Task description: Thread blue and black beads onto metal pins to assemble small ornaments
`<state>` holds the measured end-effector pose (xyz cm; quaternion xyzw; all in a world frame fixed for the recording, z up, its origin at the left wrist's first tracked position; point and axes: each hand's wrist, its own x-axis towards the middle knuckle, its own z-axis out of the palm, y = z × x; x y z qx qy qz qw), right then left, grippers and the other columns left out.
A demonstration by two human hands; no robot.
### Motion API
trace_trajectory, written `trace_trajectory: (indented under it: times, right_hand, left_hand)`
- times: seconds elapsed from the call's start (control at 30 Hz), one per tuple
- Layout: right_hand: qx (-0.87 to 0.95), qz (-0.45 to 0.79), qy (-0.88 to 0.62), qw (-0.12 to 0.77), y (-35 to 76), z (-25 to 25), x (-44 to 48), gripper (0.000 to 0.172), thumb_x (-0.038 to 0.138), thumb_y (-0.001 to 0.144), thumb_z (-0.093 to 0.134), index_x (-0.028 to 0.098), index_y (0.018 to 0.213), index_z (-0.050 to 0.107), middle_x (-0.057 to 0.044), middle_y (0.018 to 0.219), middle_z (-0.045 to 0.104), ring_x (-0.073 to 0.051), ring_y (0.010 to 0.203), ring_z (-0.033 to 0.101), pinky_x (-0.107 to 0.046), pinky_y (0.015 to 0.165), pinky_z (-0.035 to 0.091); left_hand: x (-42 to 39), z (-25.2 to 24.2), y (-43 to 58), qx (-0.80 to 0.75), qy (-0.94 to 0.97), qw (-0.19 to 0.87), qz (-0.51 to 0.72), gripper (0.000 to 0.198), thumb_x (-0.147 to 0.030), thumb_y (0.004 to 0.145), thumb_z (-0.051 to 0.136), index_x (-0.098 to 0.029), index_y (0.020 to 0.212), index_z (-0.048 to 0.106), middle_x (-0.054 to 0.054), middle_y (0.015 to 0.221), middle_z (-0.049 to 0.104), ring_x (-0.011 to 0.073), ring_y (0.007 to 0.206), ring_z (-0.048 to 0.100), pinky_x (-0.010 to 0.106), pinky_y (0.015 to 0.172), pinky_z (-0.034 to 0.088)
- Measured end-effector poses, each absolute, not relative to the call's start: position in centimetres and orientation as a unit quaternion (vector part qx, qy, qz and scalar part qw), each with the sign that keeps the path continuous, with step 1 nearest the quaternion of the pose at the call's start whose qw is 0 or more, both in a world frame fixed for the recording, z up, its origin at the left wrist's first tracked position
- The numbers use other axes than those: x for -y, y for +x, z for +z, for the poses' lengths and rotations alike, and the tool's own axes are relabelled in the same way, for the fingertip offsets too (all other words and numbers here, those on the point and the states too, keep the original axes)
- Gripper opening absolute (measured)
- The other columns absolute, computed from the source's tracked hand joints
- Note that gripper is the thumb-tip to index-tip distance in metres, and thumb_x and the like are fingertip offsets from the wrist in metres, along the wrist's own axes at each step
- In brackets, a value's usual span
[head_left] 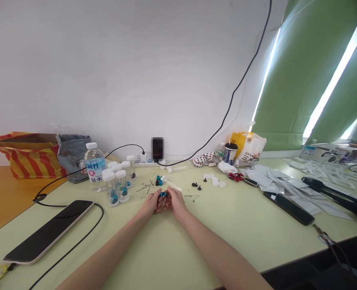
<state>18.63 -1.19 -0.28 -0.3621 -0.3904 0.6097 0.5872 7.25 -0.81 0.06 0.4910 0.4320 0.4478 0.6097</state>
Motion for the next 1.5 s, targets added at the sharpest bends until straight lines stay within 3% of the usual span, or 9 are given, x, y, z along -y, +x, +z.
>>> trace_trajectory:
  times: [0.2,0.53,0.73,1.03,1.5]
  right_hand:
    - [0.399,0.606,-0.365,0.584,18.6,-0.1,1.3,0.022,0.038,0.067,0.064,0.018,0.062,0.056,0.005,0.045,0.052,-0.008,0.035,0.042,-0.022,0.035,0.037]
    - [0.414,0.596,-0.372,0.579,18.5,0.3,1.8,0.028,0.046,0.072,0.06,0.02,0.064,0.054,0.006,0.035,0.048,-0.008,0.028,0.035,-0.021,0.033,0.033]
    - [0.404,0.6,-0.365,0.586,18.5,0.0,1.5,0.029,0.047,0.07,0.061,0.019,0.065,0.054,0.006,0.042,0.052,-0.009,0.033,0.041,-0.022,0.035,0.037]
    - [0.403,0.611,-0.351,0.584,18.6,-0.4,1.3,0.02,0.035,0.064,0.064,0.018,0.075,0.059,0.003,0.052,0.06,-0.009,0.038,0.045,-0.021,0.038,0.039]
    - [0.415,0.596,-0.369,0.58,18.3,-0.5,1.3,0.035,0.053,0.072,0.058,0.018,0.07,0.055,0.006,0.039,0.049,-0.009,0.032,0.04,-0.021,0.033,0.036]
  left_hand:
    - [0.3,-0.5,7.2,-0.424,0.488,0.616,0.451,0.032,-0.038,0.091,0.05,-0.014,0.069,0.056,-0.011,0.048,0.043,0.0031,0.031,0.032,0.017,0.031,0.029]
    - [0.2,-0.8,7.1,-0.412,0.492,0.616,0.456,0.032,-0.038,0.09,0.051,-0.014,0.069,0.056,-0.01,0.049,0.045,0.0036,0.032,0.036,0.017,0.032,0.031]
    - [0.2,-0.6,7.2,-0.407,0.481,0.625,0.461,0.034,-0.039,0.09,0.05,-0.015,0.067,0.055,-0.011,0.047,0.044,0.0037,0.032,0.034,0.018,0.032,0.031]
    - [-0.1,-0.7,7.1,-0.41,0.464,0.632,0.467,0.034,-0.04,0.091,0.049,-0.014,0.071,0.056,-0.01,0.049,0.044,0.0031,0.031,0.032,0.017,0.031,0.029]
    - [-0.4,-1.2,7.0,-0.417,0.462,0.631,0.464,0.03,-0.038,0.091,0.05,-0.014,0.074,0.057,-0.009,0.051,0.048,0.0035,0.033,0.036,0.017,0.032,0.032]
